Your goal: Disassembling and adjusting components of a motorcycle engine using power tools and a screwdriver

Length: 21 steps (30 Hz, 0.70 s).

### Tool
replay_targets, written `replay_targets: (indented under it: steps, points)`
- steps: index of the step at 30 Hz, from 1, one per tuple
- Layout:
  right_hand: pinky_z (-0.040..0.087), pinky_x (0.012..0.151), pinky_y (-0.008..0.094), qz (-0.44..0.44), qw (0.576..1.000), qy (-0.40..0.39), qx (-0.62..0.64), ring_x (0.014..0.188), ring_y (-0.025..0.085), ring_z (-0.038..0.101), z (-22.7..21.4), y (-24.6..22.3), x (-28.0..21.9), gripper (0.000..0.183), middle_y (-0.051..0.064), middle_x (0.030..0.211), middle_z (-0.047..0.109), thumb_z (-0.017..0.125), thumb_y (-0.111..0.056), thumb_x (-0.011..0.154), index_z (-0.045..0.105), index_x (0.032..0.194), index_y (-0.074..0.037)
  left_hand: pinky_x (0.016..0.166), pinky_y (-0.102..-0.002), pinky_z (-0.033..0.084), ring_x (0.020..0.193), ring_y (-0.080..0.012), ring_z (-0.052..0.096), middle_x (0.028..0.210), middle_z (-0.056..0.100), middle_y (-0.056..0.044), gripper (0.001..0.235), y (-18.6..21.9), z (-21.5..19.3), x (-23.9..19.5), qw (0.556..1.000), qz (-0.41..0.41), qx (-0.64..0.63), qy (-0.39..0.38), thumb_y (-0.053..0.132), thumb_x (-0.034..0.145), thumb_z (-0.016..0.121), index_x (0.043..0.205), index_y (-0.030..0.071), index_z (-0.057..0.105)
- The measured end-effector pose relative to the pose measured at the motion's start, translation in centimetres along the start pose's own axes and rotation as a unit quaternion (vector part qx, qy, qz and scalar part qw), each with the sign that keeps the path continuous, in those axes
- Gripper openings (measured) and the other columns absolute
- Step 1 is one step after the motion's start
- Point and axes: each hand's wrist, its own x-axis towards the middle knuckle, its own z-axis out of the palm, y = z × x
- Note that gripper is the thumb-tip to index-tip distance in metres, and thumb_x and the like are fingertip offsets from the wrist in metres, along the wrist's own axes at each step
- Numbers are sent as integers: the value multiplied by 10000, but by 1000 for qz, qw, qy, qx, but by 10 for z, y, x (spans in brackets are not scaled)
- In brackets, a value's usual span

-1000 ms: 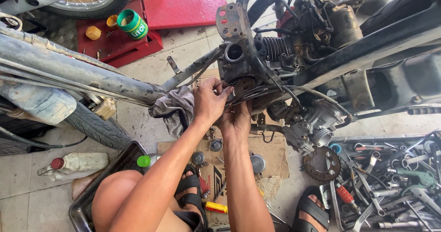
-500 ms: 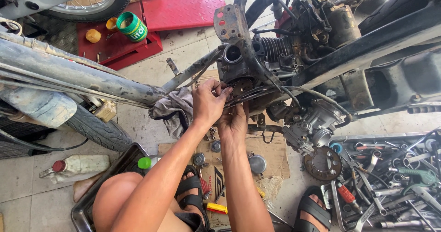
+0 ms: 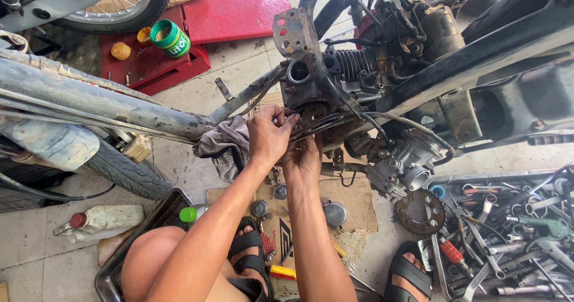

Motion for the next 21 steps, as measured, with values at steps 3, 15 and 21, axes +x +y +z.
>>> replay_targets:
  steps: [3, 15, 21]
  points:
    - [676, 814, 347, -8, 1000, -2, -2, 852, 248, 750, 8, 0, -5, 406, 166, 951, 764, 771, 115, 809, 690, 1086, -171, 585, -326, 565, 721, -268, 756, 830, 773, -113, 374, -5, 1, 1, 1000, 9, 12, -6, 119, 782, 819, 617, 110, 484]
    - [680, 811, 407, -7, 1000, 7, 4, 852, 286, 740, 12, -1, -8, 408, 180, 941, 739, 754, 128, 808, 691, 1085, -165, 652, -378, 562, 807, -359, 757, 852, 776, -129, 348, -2, 0, -1, 995, 55, 77, -16, 135, 812, 807, 636, 105, 509]
    - [682, 789, 350, 1, 1000, 13, 7, 825, 243, 738, -2, 1, 5, 396, 139, 923, 748, 771, 115, 803, 686, 1072, -163, 669, -379, 557, 841, -352, 760, 888, 788, -114, 384, 0, 2, -1, 996, 68, 66, 3, 154, 836, 800, 626, 118, 481]
